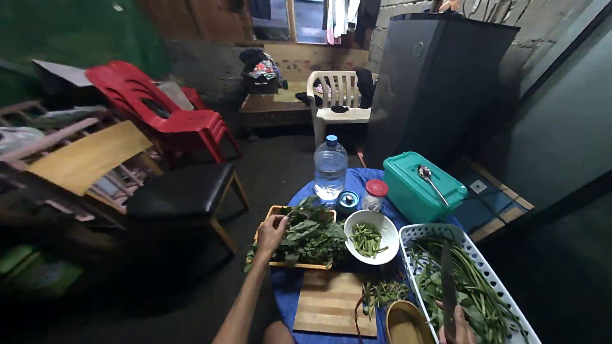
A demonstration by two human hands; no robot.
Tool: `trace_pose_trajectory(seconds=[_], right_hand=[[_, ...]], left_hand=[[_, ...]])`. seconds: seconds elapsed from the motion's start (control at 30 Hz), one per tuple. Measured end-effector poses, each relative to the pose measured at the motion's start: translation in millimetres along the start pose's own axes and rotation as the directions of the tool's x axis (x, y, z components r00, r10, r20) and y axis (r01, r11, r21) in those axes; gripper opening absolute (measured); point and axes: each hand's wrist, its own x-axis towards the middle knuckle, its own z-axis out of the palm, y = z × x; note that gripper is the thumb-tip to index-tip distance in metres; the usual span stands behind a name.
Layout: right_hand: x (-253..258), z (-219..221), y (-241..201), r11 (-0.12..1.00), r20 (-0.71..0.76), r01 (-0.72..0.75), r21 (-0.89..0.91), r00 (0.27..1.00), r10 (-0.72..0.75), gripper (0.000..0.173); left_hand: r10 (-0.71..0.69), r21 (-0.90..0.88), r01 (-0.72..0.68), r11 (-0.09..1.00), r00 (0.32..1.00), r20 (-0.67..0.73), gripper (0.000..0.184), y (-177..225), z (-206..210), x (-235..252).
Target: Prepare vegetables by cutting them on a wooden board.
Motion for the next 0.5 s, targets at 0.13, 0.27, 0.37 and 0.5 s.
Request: trace_pose_trajectory(seconds=[0.13, 0.27, 0.37, 0.5], right_hand=[[-11, 11, -7, 0.985, 0.040, 0.115, 0.125, 0.992, -0.121, 0.076], [-25, 30, -24, 0.934, 0.114, 0.233, 0.270, 0.956, -0.271, 0.089], [-36, 44, -38, 0.888, 0.185, 0.273, 0.369, 0.915, -0.358, 0.102], [-50, 62, -51, 0.831, 0.141, 0.298, 0.470, 0.904, -0.404, 0.105]], left_hand=[[-0.105, -0.382, 0.175, 0.908, 0.975, 0.196, 0.024, 49, 21, -56], [-0.094, -0.467, 0.315, 0.826, 0.894, 0.438, 0.025, 76, 63, -106], [-0.079, -0.424, 0.346, 0.837, 0.843, 0.533, 0.024, 103, 95, -140], [0.007, -0.383, 0.297, 0.874, 0.783, 0.623, 0.021, 124, 136, -180]])
